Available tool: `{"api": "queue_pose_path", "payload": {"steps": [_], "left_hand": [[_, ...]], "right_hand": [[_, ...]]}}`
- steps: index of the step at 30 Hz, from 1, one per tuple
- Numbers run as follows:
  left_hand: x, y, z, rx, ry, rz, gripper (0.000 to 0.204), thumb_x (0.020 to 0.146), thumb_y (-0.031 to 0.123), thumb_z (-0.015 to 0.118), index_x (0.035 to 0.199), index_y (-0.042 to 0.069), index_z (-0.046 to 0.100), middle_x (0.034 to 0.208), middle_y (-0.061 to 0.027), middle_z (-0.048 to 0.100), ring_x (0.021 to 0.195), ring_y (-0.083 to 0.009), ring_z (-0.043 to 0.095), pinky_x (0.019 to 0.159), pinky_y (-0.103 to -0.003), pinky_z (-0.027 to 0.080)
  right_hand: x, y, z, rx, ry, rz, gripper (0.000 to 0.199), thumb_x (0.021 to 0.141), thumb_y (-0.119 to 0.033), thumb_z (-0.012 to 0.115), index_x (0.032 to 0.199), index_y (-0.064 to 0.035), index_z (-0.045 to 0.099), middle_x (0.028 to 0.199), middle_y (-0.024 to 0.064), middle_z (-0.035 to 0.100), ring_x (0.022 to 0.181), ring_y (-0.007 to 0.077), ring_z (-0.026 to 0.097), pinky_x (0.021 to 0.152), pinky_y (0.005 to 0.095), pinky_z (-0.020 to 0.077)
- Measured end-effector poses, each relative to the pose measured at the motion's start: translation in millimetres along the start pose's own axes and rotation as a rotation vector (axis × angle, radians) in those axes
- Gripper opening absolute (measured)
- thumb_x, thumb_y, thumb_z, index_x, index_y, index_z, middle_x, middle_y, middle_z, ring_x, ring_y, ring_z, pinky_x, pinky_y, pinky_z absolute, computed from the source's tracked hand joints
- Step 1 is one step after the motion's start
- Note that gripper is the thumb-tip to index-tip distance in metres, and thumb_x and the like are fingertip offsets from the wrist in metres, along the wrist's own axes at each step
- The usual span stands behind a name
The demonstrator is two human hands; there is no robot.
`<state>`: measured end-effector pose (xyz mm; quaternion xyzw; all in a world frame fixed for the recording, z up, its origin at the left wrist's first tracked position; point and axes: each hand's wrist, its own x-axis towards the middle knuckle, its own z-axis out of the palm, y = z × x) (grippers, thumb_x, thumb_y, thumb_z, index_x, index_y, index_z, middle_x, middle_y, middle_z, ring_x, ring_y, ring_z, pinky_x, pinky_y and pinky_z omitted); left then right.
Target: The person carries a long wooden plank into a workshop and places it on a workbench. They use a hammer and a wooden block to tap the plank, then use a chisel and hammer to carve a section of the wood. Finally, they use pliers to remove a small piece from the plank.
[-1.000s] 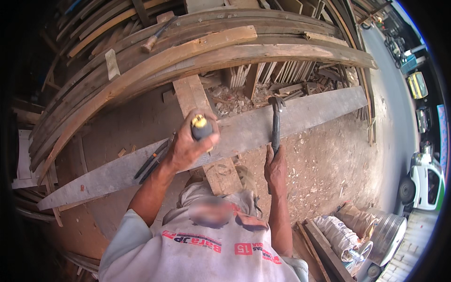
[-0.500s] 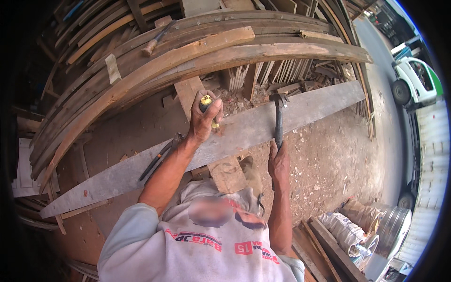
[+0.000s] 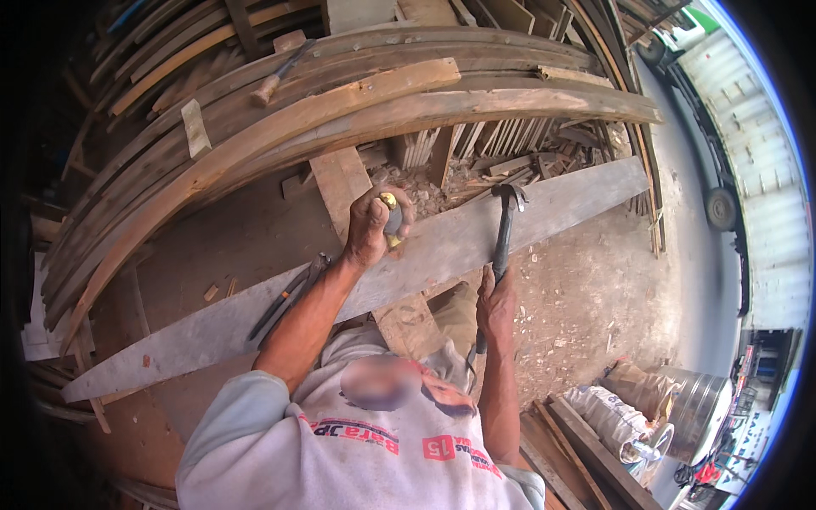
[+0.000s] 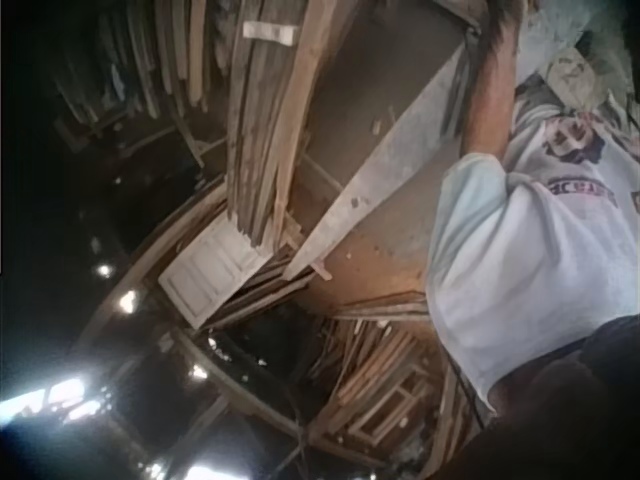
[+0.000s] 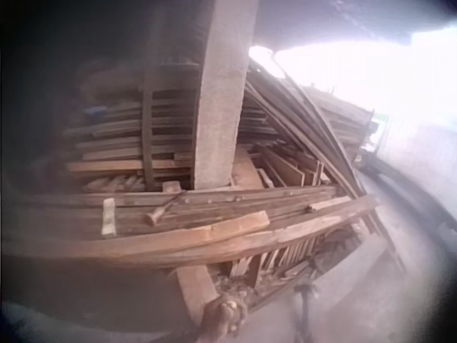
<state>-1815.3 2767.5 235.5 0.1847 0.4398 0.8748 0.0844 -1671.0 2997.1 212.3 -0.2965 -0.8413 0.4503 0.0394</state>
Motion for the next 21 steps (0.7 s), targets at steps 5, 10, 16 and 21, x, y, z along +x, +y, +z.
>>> {"api": "queue_pose_path", "payload": {"steps": [5, 10, 16, 21], "left_hand": [[0.5, -0.8, 0.1, 0.139, -0.029, 0.028, 0.041, 0.093, 0.043, 0.075, 0.095, 0.005, 0.062, 0.077, -0.0030, 0.062, 0.063, -0.0090, 0.058, 0.053, -0.025, 0.047], [-4.8, 3.5, 2.3, 0.207, 0.024, -0.017, 0.021, 0.092, 0.023, 0.075, 0.091, 0.006, 0.062, 0.074, -0.0020, 0.061, 0.060, -0.0090, 0.058, 0.050, -0.025, 0.047], [-9.0, 11.7, 1.4, 0.269, -0.011, -0.066, 0.021, 0.088, 0.020, 0.078, 0.091, 0.006, 0.063, 0.081, -0.0026, 0.064, 0.071, -0.0103, 0.060, 0.063, -0.027, 0.050], [-11.1, 25.3, 12.6, 0.518, -0.158, -0.008, 0.023, 0.080, 0.014, 0.083, 0.093, 0.007, 0.064, 0.092, -0.0031, 0.066, 0.086, -0.0120, 0.061, 0.079, -0.030, 0.050]], "right_hand": [[-2.0, -7.7, -3.3, -0.014, 0.004, -0.035, 0.033, 0.108, -0.035, 0.053, 0.104, -0.0024, 0.052, 0.067, 0.0077, 0.051, 0.057, 0.0174, 0.050, 0.052, 0.0370, 0.0416], [-1.9, 1.1, -4.1, -0.123, 0.039, -0.126, 0.034, 0.107, -0.035, 0.053, 0.105, -0.0011, 0.054, 0.072, 0.0098, 0.053, 0.063, 0.0200, 0.053, 0.059, 0.0393, 0.0445], [-1.1, -9.1, -3.8, -0.086, 0.018, -0.083, 0.034, 0.107, -0.033, 0.052, 0.104, 0.0007, 0.052, 0.076, 0.0233, 0.055, 0.068, 0.0376, 0.056, 0.065, 0.0478, 0.0443], [-0.1, 0.1, -1.8, 0.104, -0.022, 0.036, 0.033, 0.107, -0.036, 0.055, 0.101, -0.0037, 0.054, 0.071, 0.0050, 0.056, 0.054, 0.0143, 0.051, 0.051, 0.0329, 0.0440]]}}
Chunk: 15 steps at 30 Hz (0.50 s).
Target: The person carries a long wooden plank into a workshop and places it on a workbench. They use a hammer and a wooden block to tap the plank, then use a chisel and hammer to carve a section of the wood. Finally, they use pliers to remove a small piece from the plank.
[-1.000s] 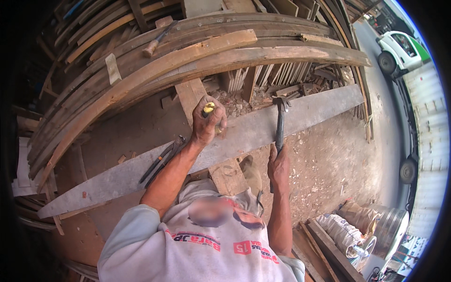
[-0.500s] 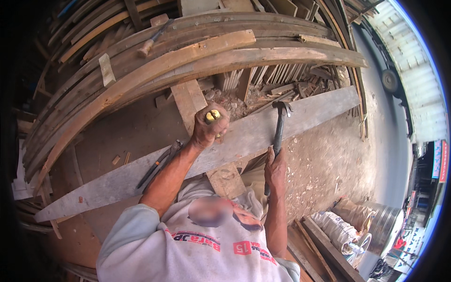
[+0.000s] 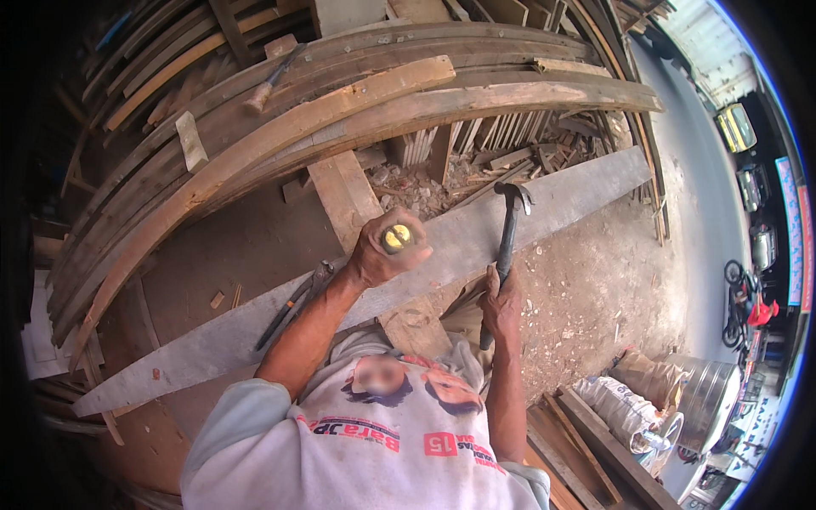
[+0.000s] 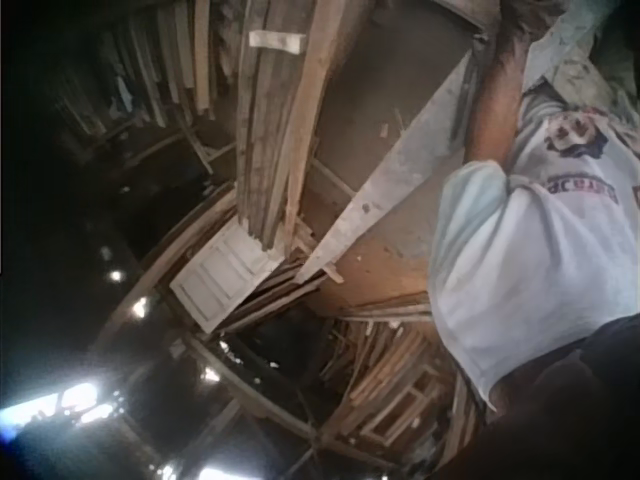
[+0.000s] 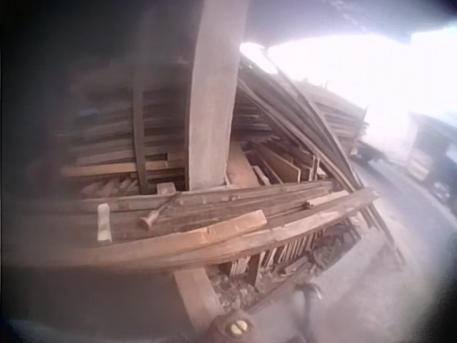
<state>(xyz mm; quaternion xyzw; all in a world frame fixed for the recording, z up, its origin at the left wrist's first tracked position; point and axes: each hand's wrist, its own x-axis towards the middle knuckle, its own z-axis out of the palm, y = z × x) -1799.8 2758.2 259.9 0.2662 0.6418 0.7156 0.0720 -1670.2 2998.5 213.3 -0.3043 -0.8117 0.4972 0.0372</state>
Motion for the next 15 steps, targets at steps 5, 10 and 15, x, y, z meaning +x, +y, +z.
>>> {"api": "queue_pose_path", "payload": {"steps": [5, 10, 15], "left_hand": [[-2.5, -0.1, -5.9, 0.063, -0.020, -0.061, 0.024, 0.081, 0.014, 0.085, 0.092, 0.009, 0.064, 0.087, -0.0018, 0.065, 0.082, -0.0119, 0.062, 0.076, -0.030, 0.051], [-5.9, -8.8, -0.4, 0.044, -0.038, 0.045, 0.022, 0.082, 0.013, 0.084, 0.091, 0.009, 0.064, 0.085, -0.0012, 0.065, 0.079, -0.0116, 0.062, 0.075, -0.030, 0.052], [-10.3, -1.9, 0.3, 0.100, -0.016, 0.022, 0.021, 0.081, 0.012, 0.083, 0.089, 0.009, 0.064, 0.083, -0.0024, 0.065, 0.078, -0.0133, 0.063, 0.074, -0.031, 0.052]], "right_hand": [[-2.1, -14.0, -6.0, 0.011, -0.032, 0.019, 0.035, 0.104, -0.037, 0.061, 0.099, -0.0027, 0.058, 0.070, 0.0032, 0.054, 0.055, 0.0124, 0.052, 0.052, 0.0315, 0.0447], [-49.2, -55.7, -15.8, -0.098, 0.058, -0.099, 0.030, 0.099, -0.031, 0.070, 0.097, -0.0025, 0.060, 0.071, 0.0002, 0.055, 0.059, 0.0077, 0.052, 0.055, 0.0268, 0.0438], [-97.8, -119.3, -34.4, 0.338, 0.207, -0.567, 0.016, 0.098, -0.012, 0.068, 0.102, -0.0031, 0.056, 0.076, 0.0043, 0.059, 0.057, 0.0100, 0.055, 0.047, 0.0260, 0.0444]]}}
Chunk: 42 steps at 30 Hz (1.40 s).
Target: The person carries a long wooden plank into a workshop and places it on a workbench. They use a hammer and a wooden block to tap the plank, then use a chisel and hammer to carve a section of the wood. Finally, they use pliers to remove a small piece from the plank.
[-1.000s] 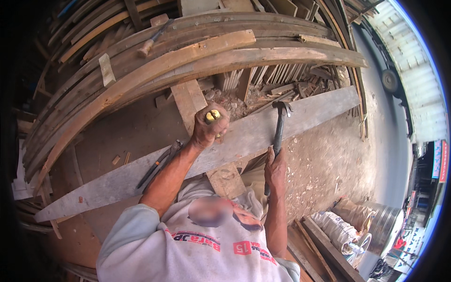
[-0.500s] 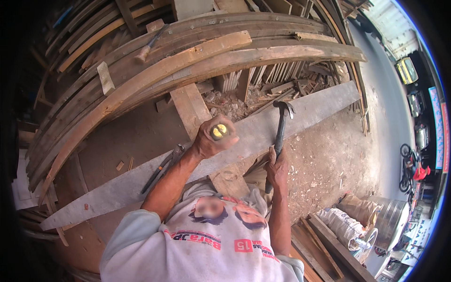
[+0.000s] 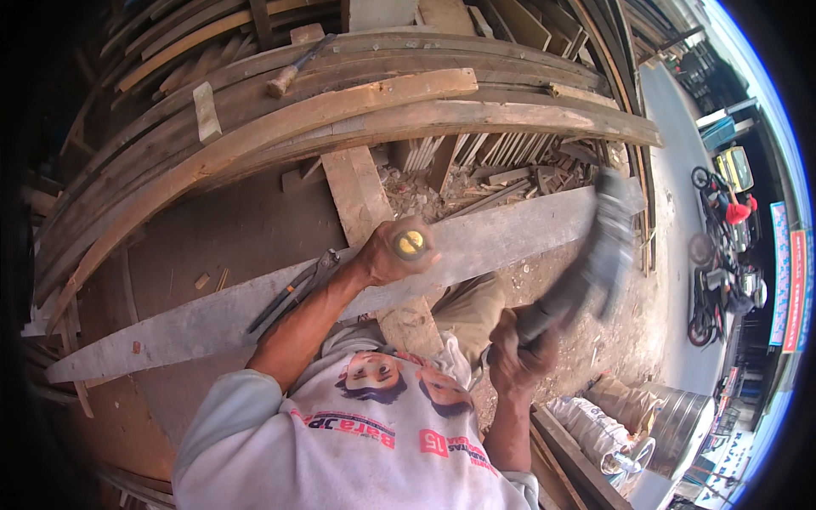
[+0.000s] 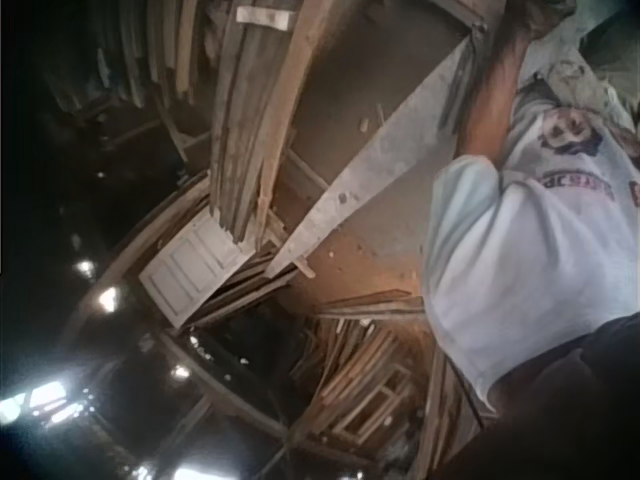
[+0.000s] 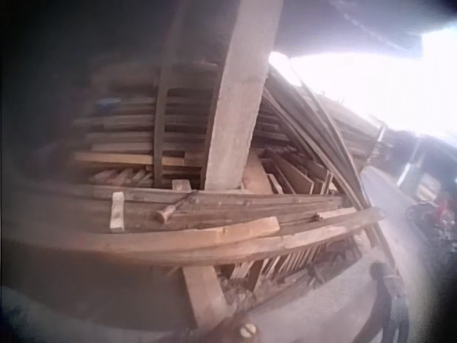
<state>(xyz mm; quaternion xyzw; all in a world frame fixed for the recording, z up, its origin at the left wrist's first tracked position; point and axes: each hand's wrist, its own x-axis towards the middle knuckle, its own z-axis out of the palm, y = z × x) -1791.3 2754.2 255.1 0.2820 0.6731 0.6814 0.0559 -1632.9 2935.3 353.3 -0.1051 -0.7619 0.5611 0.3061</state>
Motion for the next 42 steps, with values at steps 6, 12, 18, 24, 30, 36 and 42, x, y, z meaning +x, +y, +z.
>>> {"api": "queue_pose_path", "payload": {"steps": [6, 12, 18, 24, 30, 36, 42], "left_hand": [[-1.8, -11.1, 2.6, 0.011, -0.027, 0.047, 0.023, 0.080, 0.011, 0.084, 0.091, 0.008, 0.065, 0.089, -0.0053, 0.067, 0.080, -0.0165, 0.066, 0.075, -0.033, 0.054], [1.5, -14.3, -4.0, -0.005, -0.071, -0.022, 0.022, 0.081, 0.011, 0.083, 0.096, 0.008, 0.066, 0.093, -0.0036, 0.068, 0.086, -0.0125, 0.064, 0.080, -0.032, 0.054], [13.7, -3.3, -17.8, -0.177, -0.087, -0.159, 0.025, 0.084, 0.022, 0.084, 0.090, 0.008, 0.064, 0.084, 0.0012, 0.062, 0.079, -0.0080, 0.057, 0.073, -0.028, 0.050], [4.9, 30.3, -9.1, -0.104, -0.011, 0.138, 0.018, 0.083, 0.015, 0.079, 0.085, 0.008, 0.062, 0.079, 0.0013, 0.062, 0.074, -0.0086, 0.058, 0.068, -0.029, 0.050], [23.4, 17.3, -27.0, -0.301, 0.158, -0.044, 0.018, 0.084, 0.018, 0.077, 0.084, 0.007, 0.063, 0.076, 0.0021, 0.059, 0.069, -0.0075, 0.054, 0.063, -0.027, 0.044], [11.2, 7.2, -18.0, -0.258, 0.054, -0.071, 0.017, 0.085, 0.016, 0.078, 0.088, 0.007, 0.063, 0.076, 0.0019, 0.060, 0.067, -0.0059, 0.057, 0.059, -0.025, 0.048], [8.8, 1.1, -16.3, -0.194, -0.017, -0.222, 0.018, 0.085, 0.016, 0.078, 0.088, 0.007, 0.063, 0.079, 0.0017, 0.062, 0.068, -0.0066, 0.058, 0.061, -0.026, 0.050]], "right_hand": [[11.1, -12.6, -8.8, -0.054, -0.182, -0.439, 0.009, 0.102, -0.007, 0.060, 0.105, -0.0071, 0.051, 0.072, 0.0032, 0.048, 0.051, 0.0101, 0.045, 0.047, 0.0251, 0.0436], [-10.9, -8.8, -14.1, -0.805, -0.621, 0.217, 0.027, 0.097, -0.026, 0.067, 0.102, -0.0024, 0.055, 0.070, 0.0218, 0.059, 0.060, 0.0330, 0.060, 0.058, 0.0460, 0.0454], [-21.7, -14.8, -7.2, -0.586, -0.395, 0.351, 0.032, 0.097, -0.032, 0.069, 0.095, -0.0029, 0.056, 0.069, 0.0148, 0.055, 0.062, 0.0238, 0.049, 0.060, 0.0417, 0.0447], [-35.4, 9.7, -22.3, -0.589, -0.379, 0.423, 0.032, 0.097, -0.032, 0.070, 0.096, -0.0030, 0.057, 0.070, 0.0112, 0.055, 0.063, 0.0213, 0.049, 0.061, 0.0395, 0.0441], [-33.7, 5.7, -22.3, -0.589, -0.377, 0.464, 0.031, 0.097, -0.031, 0.071, 0.094, -0.0028, 0.057, 0.068, 0.0083, 0.053, 0.064, 0.0175, 0.049, 0.060, 0.0382, 0.0435], [-32.5, 14.3, -22.4, -0.557, -0.377, 0.409, 0.031, 0.097, -0.031, 0.071, 0.094, -0.0030, 0.058, 0.067, 0.0071, 0.052, 0.062, 0.0160, 0.048, 0.058, 0.0373, 0.0432], [-33.9, 19.3, -22.2, -0.545, -0.387, 0.431, 0.028, 0.096, -0.028, 0.071, 0.095, -0.0039, 0.059, 0.066, 0.0049, 0.051, 0.061, 0.0141, 0.047, 0.057, 0.0355, 0.0425]]}}
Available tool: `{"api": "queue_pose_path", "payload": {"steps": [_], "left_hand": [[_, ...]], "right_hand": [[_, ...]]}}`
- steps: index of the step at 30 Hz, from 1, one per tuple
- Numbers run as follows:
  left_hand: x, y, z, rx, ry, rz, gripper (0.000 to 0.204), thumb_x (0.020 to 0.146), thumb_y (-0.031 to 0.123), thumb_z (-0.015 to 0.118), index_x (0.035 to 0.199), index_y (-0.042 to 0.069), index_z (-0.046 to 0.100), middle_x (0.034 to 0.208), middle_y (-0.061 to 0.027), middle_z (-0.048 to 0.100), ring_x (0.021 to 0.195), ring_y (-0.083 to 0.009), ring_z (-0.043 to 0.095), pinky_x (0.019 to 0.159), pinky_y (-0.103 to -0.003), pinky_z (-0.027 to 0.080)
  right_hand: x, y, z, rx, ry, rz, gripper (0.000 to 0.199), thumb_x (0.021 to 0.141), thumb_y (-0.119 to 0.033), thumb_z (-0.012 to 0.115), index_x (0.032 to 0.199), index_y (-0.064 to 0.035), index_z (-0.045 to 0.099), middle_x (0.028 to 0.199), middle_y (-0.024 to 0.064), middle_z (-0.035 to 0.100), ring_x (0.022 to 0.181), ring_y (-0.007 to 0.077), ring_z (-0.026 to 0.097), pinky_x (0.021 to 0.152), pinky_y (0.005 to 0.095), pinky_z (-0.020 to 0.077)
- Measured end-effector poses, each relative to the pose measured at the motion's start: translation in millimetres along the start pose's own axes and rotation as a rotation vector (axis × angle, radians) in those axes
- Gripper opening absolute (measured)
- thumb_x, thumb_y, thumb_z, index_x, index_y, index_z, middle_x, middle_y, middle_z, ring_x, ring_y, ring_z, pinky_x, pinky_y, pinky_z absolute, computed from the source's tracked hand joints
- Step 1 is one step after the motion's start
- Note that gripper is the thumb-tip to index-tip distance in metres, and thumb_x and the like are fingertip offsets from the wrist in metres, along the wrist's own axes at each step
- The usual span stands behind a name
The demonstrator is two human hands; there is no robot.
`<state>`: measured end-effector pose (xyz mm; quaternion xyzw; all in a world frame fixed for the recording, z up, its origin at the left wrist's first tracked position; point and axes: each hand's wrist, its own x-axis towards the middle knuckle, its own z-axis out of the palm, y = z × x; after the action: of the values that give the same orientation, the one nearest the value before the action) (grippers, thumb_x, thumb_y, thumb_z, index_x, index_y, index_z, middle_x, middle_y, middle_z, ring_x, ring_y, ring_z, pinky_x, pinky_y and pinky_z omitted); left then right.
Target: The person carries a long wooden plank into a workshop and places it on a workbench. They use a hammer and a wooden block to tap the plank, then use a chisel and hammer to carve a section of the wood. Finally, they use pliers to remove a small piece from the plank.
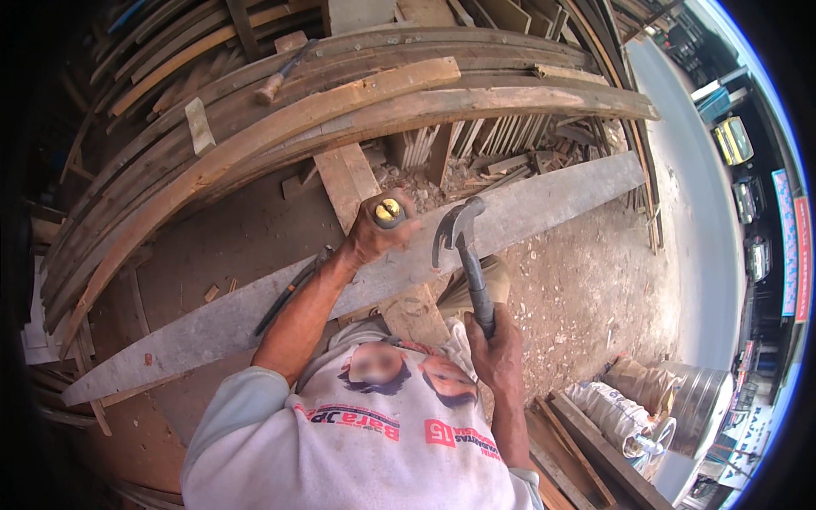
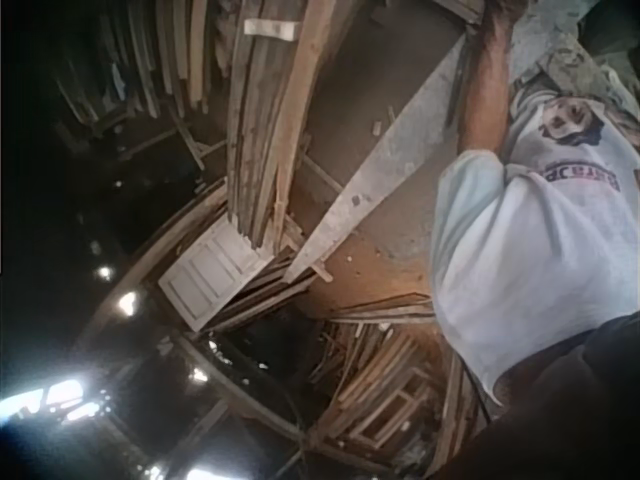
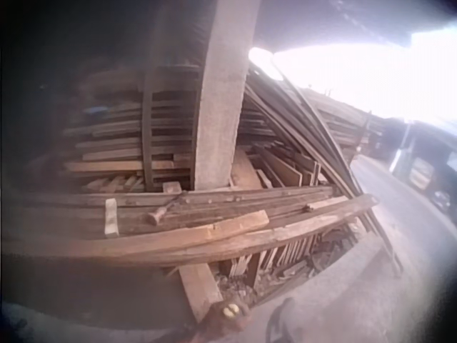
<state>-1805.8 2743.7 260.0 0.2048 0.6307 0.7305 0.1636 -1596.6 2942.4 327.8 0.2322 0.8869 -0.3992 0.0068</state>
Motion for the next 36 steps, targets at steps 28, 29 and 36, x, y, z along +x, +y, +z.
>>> {"api": "queue_pose_path", "payload": {"steps": [28, 29, 36], "left_hand": [[0.0, -13.5, 12.2, 0.221, -0.182, 0.326, 0.027, 0.080, 0.015, 0.086, 0.091, 0.006, 0.063, 0.085, -0.0040, 0.068, 0.078, -0.0120, 0.064, 0.071, -0.032, 0.053], [6.0, -8.4, 6.9, 0.194, -0.178, 0.247, 0.027, 0.080, 0.016, 0.086, 0.091, 0.007, 0.064, 0.085, -0.0023, 0.067, 0.079, -0.0107, 0.062, 0.071, -0.031, 0.052], [3.1, -9.0, -10.6, -0.135, 0.027, 0.032, 0.024, 0.085, 0.019, 0.082, 0.092, 0.008, 0.062, 0.076, 0.0010, 0.061, 0.066, -0.0068, 0.058, 0.057, -0.025, 0.047]], "right_hand": [[-20.0, -18.7, -8.3, -0.331, -0.225, -0.051, 0.027, 0.100, -0.027, 0.062, 0.106, -0.0029, 0.051, 0.078, 0.0302, 0.066, 0.081, 0.0512, 0.066, 0.065, 0.0558, 0.0499], [-20.5, -21.9, -5.5, -0.278, -0.178, -0.032, 0.030, 0.099, -0.027, 0.064, 0.105, -0.0011, 0.052, 0.078, 0.0290, 0.066, 0.076, 0.0508, 0.065, 0.064, 0.0538, 0.0488], [-17.9, -18.8, -4.8, -0.057, -0.029, -0.006, 0.031, 0.098, -0.030, 0.069, 0.095, -0.0021, 0.056, 0.069, 0.0109, 0.055, 0.064, 0.0203, 0.049, 0.061, 0.0404, 0.0449]]}}
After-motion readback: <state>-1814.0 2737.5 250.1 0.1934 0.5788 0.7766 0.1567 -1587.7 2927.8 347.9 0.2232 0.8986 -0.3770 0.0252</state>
